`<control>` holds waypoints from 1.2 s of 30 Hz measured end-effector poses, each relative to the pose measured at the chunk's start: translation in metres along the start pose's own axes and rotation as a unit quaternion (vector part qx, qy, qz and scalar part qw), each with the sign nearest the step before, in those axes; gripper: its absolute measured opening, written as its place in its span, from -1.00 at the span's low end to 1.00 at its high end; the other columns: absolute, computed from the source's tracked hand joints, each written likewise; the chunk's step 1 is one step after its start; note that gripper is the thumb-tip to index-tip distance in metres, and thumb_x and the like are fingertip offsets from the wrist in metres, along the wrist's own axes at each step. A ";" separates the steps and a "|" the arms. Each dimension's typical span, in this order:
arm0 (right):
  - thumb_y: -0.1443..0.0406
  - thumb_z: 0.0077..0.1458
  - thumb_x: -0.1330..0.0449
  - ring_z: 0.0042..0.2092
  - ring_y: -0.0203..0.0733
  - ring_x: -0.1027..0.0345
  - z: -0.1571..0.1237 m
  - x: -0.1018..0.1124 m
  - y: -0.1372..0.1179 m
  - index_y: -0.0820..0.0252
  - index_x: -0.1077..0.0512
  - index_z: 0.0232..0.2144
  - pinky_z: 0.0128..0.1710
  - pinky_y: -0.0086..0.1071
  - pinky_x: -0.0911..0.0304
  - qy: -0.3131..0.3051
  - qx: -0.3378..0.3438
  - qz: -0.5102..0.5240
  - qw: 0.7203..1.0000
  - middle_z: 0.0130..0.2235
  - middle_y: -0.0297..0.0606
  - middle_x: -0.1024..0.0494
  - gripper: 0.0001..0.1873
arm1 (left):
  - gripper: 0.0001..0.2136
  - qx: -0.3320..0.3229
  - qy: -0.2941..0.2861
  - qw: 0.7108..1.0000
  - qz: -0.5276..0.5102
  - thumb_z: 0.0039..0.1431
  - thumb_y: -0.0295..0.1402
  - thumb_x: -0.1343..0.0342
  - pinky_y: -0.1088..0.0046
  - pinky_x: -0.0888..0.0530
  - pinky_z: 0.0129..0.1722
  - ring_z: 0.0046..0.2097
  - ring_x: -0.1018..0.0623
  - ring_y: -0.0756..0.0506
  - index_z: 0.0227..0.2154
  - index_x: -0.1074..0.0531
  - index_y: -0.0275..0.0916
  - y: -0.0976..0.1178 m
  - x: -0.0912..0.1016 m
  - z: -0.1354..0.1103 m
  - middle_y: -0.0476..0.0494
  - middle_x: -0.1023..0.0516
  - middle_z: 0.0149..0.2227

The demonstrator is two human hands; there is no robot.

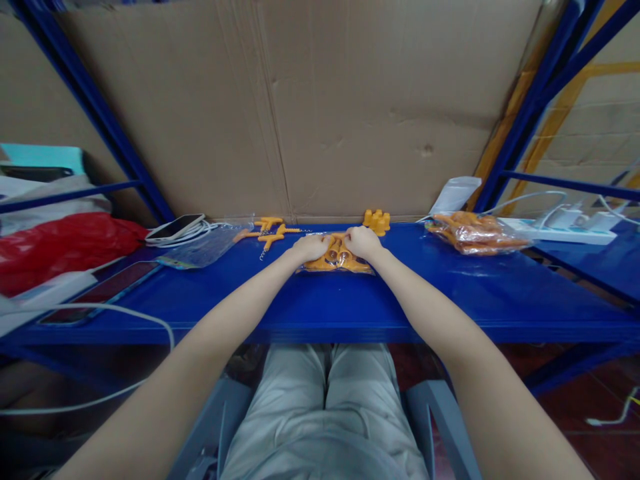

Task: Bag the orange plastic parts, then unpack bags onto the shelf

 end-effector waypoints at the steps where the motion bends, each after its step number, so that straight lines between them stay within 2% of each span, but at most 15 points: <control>1: 0.35 0.19 -0.02 0.03 0.18 -0.46 0.000 0.000 0.000 0.31 -0.57 -0.07 0.02 -0.11 -0.31 0.000 -0.004 -0.002 1.000 -0.06 0.07 -0.59 -0.61 | -0.40 0.000 -0.003 1.000 -0.003 0.32 -0.12 0.36 0.17 -0.34 0.15 0.21 -0.40 -0.32 0.16 -0.37 -0.36 0.000 0.000 0.000 -0.37 -0.39 0.20; 6: 0.33 0.19 -0.02 0.02 0.21 -0.46 0.001 -0.003 0.003 0.38 -0.58 -0.11 0.00 -0.11 -0.33 0.011 -0.043 0.005 0.999 -0.09 0.15 -0.59 -0.61 | -0.41 0.005 -0.001 1.000 -0.018 0.32 -0.12 0.35 0.20 -0.34 0.16 0.21 -0.40 -0.29 0.14 -0.39 -0.35 -0.003 -0.002 0.002 -0.35 -0.40 0.19; 12: 0.35 0.18 -0.01 0.03 0.18 -0.45 0.002 -0.006 0.004 0.43 -0.58 -0.11 0.04 -0.16 -0.31 0.019 -0.039 0.022 0.999 -0.09 0.15 -0.59 -0.60 | -0.42 0.024 0.018 0.999 -0.015 0.31 -0.08 0.33 0.17 -0.35 0.16 0.19 -0.43 -0.30 0.11 -0.43 -0.30 -0.004 0.000 -0.001 -0.33 -0.44 0.17; 17: 0.37 0.14 -0.03 0.03 0.08 -0.46 0.005 -0.005 0.009 0.41 -0.58 -0.11 0.08 -0.27 -0.28 0.024 -0.034 0.075 0.996 -0.08 0.05 -0.61 -0.60 | -0.42 0.022 0.025 0.999 -0.025 0.31 -0.09 0.31 0.18 -0.31 0.19 0.20 -0.42 -0.29 0.10 -0.44 -0.33 -0.005 -0.002 0.001 -0.36 -0.43 0.17; 23: 0.39 0.11 0.00 0.02 0.04 -0.47 0.010 -0.009 0.022 0.41 -0.59 -0.15 0.05 -0.33 -0.29 0.036 -0.049 0.151 0.987 -0.11 0.00 -0.62 -0.59 | -0.44 0.013 0.038 0.999 -0.030 0.30 -0.09 0.30 0.27 -0.37 0.11 0.17 -0.45 -0.26 0.04 -0.49 -0.29 -0.011 -0.004 0.007 -0.33 -0.45 0.16; 28: 0.35 0.13 0.05 0.01 -0.01 -0.46 0.018 -0.021 0.032 0.39 -0.56 -0.11 0.02 -0.32 -0.32 0.021 -0.070 0.213 0.974 -0.09 -0.01 -0.61 -0.55 | -0.44 -0.007 0.049 0.998 -0.047 0.27 -0.09 0.26 0.29 -0.35 0.11 0.16 -0.45 -0.26 0.06 -0.46 -0.31 -0.016 -0.007 0.014 -0.36 -0.43 0.16; 31: 0.35 0.16 0.11 -0.04 -0.06 -0.48 0.023 -0.028 0.036 0.39 -0.52 -0.07 -0.03 -0.32 -0.34 0.006 -0.070 0.216 0.974 -0.09 0.02 -0.60 -0.52 | -0.45 -0.005 0.052 0.996 -0.072 0.26 -0.06 0.22 0.33 -0.34 0.11 0.18 -0.43 -0.23 0.06 -0.46 -0.30 -0.019 -0.010 0.019 -0.33 -0.42 0.17; 36: 0.27 0.22 0.07 -0.05 0.07 -0.47 0.023 -0.025 0.038 0.38 -0.47 -0.11 -0.03 -0.15 -0.32 0.013 -0.064 0.175 0.982 -0.14 0.11 -0.59 -0.60 | -0.50 0.023 0.081 0.989 -0.121 0.32 -0.10 0.25 0.29 -0.32 0.12 0.18 -0.41 -0.21 0.08 -0.41 -0.27 -0.024 -0.007 0.020 -0.30 -0.42 0.17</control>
Point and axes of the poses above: each hand's wrist, its own z-axis towards the middle knuckle, its own x-axis out of the back of the hand, y = z × x, the point moved 3 cm from there along z, towards the middle knuckle
